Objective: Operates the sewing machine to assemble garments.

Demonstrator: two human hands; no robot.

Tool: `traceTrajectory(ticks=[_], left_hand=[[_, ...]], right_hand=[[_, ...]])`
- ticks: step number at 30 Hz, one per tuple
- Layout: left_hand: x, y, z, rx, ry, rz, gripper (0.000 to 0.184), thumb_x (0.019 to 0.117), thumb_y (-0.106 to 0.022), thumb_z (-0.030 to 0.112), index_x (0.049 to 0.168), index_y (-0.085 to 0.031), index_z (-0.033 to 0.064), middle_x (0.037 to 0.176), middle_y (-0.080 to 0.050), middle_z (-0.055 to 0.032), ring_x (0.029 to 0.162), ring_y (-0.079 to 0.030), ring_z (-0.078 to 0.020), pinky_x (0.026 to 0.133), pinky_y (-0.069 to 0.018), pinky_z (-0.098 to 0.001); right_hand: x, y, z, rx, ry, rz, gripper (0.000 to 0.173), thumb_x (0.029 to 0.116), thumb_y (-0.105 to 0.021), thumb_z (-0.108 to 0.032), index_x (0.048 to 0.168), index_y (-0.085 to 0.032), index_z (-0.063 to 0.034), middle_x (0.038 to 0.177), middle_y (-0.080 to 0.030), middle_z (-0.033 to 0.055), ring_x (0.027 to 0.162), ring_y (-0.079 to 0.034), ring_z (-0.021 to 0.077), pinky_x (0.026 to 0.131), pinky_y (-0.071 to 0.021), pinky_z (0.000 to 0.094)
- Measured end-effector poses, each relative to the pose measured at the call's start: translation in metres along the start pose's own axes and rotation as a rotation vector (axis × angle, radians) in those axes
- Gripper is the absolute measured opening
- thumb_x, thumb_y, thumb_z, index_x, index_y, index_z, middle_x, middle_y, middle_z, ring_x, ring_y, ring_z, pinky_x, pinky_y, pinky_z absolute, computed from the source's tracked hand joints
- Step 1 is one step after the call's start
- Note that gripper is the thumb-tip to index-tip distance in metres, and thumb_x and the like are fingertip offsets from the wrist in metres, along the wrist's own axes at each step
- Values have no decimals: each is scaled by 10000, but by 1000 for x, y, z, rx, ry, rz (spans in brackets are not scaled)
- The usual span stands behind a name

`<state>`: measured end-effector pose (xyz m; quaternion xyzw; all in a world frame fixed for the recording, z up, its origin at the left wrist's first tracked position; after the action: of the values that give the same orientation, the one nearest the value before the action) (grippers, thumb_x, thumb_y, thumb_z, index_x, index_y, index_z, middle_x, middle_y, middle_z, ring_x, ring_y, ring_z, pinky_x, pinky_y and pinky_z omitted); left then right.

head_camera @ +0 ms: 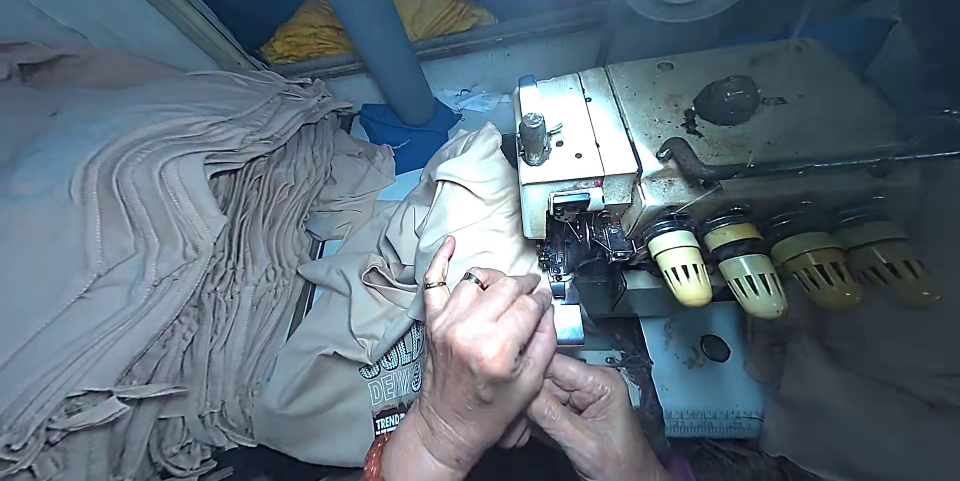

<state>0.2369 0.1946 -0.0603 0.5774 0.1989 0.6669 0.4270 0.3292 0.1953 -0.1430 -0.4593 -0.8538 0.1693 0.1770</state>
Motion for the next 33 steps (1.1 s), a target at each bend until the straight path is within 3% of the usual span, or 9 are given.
traceTrajectory(ticks=[4,10,13,15,18,20,23,25,33], left_hand=[[8,-1,-23,19,173,29,167,896,-663,251,874,-816,186,1028,-750,24,951,-673,-134,893,-501,-411],[-26,25,-33,-70,352,28,134,869,-606,148,856,-737,121,911,-688,26,772,-625,9,649,-525,-142],[-46,26,3,-331,336,-267,121,906,-614,36,907,-734,21,917,-718,-101,822,-677,-106,722,-565,-230],[-54,23,21,-438,326,-462,119,957,-637,56,960,-750,21,984,-724,-134,895,-701,-164,753,-579,-301],[-42,45,-11,-329,330,-275,239,996,-570,121,1117,-764,52,1235,-717,-123,1072,-704,-131,879,-594,-281],[-33,58,-46,-243,336,-92,297,1002,-536,153,1224,-725,101,1318,-683,-39,945,-711,-52,753,-610,-225],[-30,71,-46,-277,262,93,214,969,-599,160,1141,-713,104,1170,-688,-4,865,-678,-18,698,-596,-181],[-40,63,-19,-286,144,55,145,982,-638,247,1036,-696,125,1070,-704,-2,1005,-673,-37,847,-576,-198],[-81,5,12,-132,98,4,321,949,-677,441,1067,-745,151,1106,-739,-77,1045,-677,-167,905,-537,-309]], right_hand=[[0,-6,-1,27,-111,-39,103,964,-587,59,1016,-676,53,825,-772,56,693,-745,100,642,-631,250],[-3,3,-28,-316,69,-101,250,1026,-578,-77,1177,-646,110,815,-743,77,688,-718,78,634,-620,239],[-2,4,-34,-498,257,-215,455,1105,-457,-305,1312,-595,76,1079,-750,123,937,-725,92,832,-604,236],[-5,11,-35,-586,296,-267,333,1089,-488,-198,1140,-708,47,1012,-755,130,930,-713,86,858,-568,219],[-7,61,-44,-749,295,-47,221,1002,-577,-136,877,-727,-35,769,-716,9,708,-647,-33,656,-538,130],[-7,93,-60,-782,274,126,208,991,-600,-161,868,-743,-72,756,-710,-68,690,-623,-91,638,-530,97],[-10,109,-73,-702,239,221,172,988,-616,-148,898,-759,-117,780,-721,-125,699,-631,-98,643,-524,82],[-10,104,-75,-609,221,209,172,998,-619,-150,913,-768,-142,794,-733,-129,714,-656,-73,652,-543,105],[2,64,-80,-192,117,129,177,1014,-636,-174,1035,-793,-93,908,-776,28,807,-740,83,758,-628,245]])
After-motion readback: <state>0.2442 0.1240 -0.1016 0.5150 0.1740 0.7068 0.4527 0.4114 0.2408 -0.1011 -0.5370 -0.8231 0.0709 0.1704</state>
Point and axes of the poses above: each hand's wrist, its own x-axis towards the middle knuckle, its own y-axis out of the back of the hand, z = x × y, the point moved 9 cm from there along x, towards the middle knuckle
